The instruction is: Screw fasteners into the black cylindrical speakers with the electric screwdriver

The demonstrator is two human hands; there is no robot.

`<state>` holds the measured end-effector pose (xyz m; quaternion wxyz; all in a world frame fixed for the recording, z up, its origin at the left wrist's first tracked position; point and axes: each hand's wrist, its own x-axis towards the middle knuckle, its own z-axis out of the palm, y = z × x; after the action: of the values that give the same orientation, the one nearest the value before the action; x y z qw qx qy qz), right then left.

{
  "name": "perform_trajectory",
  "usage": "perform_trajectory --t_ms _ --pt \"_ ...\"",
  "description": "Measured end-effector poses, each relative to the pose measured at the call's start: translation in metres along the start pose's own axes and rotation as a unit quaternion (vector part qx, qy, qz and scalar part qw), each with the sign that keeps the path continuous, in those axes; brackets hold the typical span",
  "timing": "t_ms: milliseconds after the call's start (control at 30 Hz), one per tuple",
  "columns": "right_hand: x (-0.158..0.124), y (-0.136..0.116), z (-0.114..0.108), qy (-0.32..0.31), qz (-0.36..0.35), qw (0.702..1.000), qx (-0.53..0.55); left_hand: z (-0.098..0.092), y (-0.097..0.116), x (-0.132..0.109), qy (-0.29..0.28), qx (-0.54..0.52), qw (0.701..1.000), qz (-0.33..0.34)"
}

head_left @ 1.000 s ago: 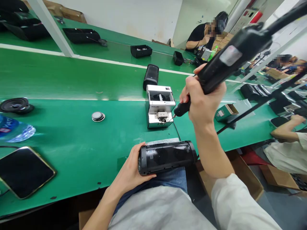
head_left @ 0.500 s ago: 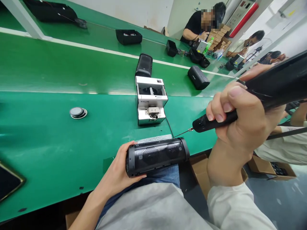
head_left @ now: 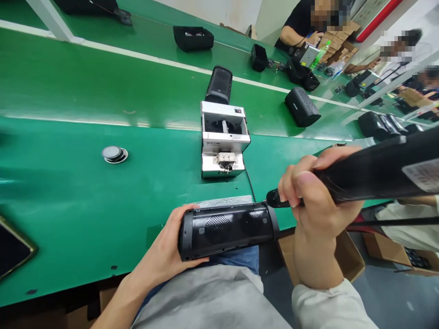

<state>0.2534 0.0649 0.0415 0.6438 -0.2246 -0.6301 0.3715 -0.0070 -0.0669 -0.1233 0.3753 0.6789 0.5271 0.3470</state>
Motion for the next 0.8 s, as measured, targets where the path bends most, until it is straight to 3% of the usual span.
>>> perform_trajectory --t_ms 200,333,433,567,633,700,800 --pt "0.001 0.000 -0.003 -0.041 -0.020 0.999 -0.001 -0.003 0.005 0.000 -0.005 -0.004 1.000 -0.021" --pt "-0.001 0.003 -0.001 -0.021 -0.013 1.000 -0.006 -0.002 0.005 0.001 -0.003 0.001 1.000 -0.017" --pt "-0.002 0.003 -0.001 -0.011 0.006 1.000 0.005 -0.001 0.003 0.001 0.000 0.008 1.000 -0.005" --pt "0.011 -0.013 -0.003 -0.055 0.056 0.997 0.011 0.002 0.000 0.000 0.006 0.007 1.000 0.011" --pt "0.024 -0.025 0.002 -0.051 0.036 0.998 0.008 0.003 -0.002 0.000 0.008 0.008 1.000 0.018" --pt "0.040 -0.032 0.012 -0.002 -0.022 1.000 -0.001 0.004 -0.004 0.001 0.012 0.007 1.000 0.025" --pt "0.060 -0.021 0.038 0.050 -0.101 0.994 0.008 0.007 -0.008 0.000 0.018 0.013 0.999 0.031"
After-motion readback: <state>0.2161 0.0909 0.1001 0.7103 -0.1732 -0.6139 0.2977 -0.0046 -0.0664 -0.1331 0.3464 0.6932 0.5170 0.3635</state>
